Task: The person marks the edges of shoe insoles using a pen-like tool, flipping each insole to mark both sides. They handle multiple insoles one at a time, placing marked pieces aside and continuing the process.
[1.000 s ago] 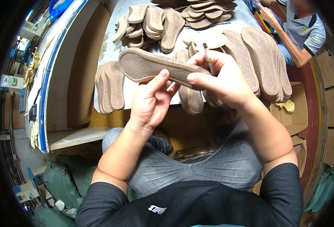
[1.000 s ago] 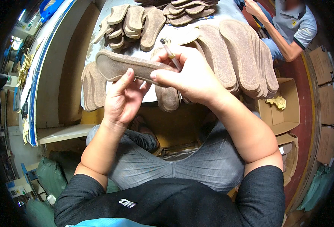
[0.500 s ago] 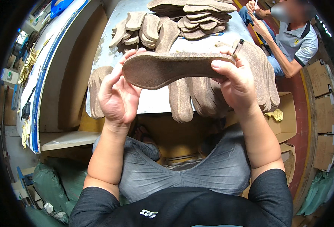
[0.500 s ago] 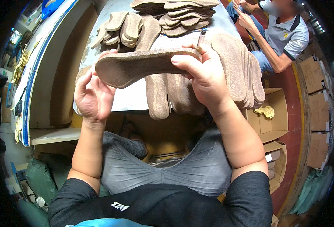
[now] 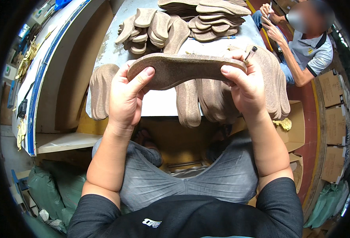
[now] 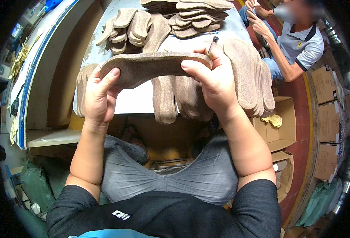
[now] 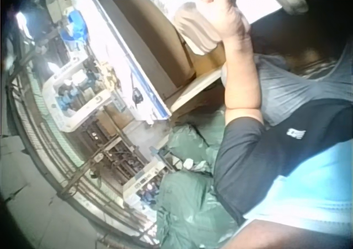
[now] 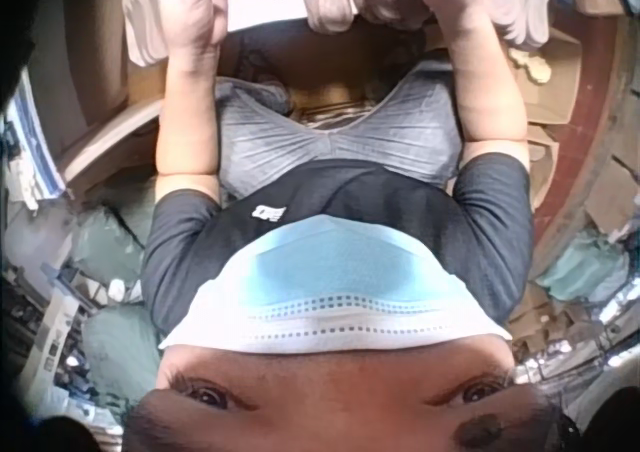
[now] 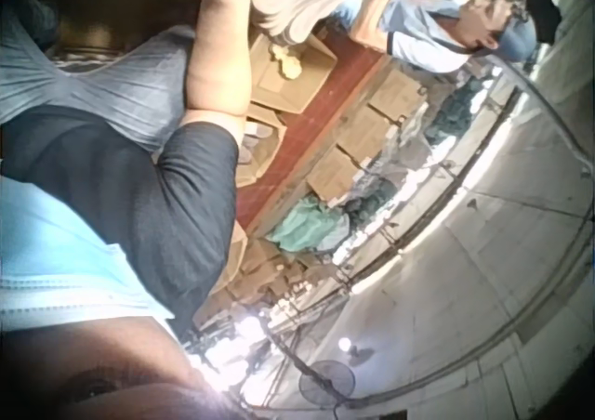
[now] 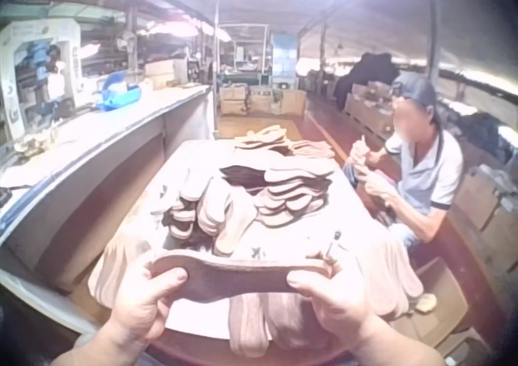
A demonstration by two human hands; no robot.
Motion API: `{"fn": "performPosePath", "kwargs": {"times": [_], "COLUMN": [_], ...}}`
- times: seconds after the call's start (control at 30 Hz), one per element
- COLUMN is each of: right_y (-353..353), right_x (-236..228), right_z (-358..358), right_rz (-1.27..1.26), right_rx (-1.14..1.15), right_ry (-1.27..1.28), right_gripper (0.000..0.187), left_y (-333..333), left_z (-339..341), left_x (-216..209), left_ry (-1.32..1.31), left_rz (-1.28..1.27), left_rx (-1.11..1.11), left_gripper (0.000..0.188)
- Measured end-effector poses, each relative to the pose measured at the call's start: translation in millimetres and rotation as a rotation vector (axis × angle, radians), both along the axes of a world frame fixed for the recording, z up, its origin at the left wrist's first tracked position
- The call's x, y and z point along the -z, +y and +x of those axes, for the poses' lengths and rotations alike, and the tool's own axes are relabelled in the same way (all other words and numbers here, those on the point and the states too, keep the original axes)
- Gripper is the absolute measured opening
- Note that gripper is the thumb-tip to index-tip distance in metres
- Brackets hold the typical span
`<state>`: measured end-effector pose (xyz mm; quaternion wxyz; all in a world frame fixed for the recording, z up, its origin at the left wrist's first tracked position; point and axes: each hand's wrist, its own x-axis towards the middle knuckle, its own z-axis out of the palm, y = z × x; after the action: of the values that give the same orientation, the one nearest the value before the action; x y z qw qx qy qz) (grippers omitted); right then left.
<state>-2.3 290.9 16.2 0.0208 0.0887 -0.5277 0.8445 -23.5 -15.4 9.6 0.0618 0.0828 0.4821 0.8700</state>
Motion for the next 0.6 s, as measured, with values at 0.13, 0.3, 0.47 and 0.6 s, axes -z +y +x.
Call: {"fn": "performPosePath", "kwargs": {"times": [0.13,0.3,0.47,0.6], "right_y": [-2.9,-2.8,-12.2,-30.0], "right_x": [1.1,-0.6,-0.7,-1.0], "right_z": [-0.3,-1.1,4.4,11.5], "right_rz": [0.037,0.058,0.122,0.216], "right_rx": [0.022,0.024,0.008,-0.091], "right_ry": [0.044,0.028,-0.012,-0.032], "right_gripper": [0.04,0.04,0.036,0.026], "left_y": [-1.8,0.3,5.5,10.4], "left_z": [-2.2,-0.2,13.1,24.9], "left_x": [2.1,-0.4,-19.2,-33.5], "left_ry": [-0.008,0.146,0.69,0.879], "left_rz": [-0.05,-0.354,-0.923,-1.149], "left_rx": [-0.031,-0.239,-0.453,-0.352], "left_gripper": [0.028,0.047,0.075,0.062]}}
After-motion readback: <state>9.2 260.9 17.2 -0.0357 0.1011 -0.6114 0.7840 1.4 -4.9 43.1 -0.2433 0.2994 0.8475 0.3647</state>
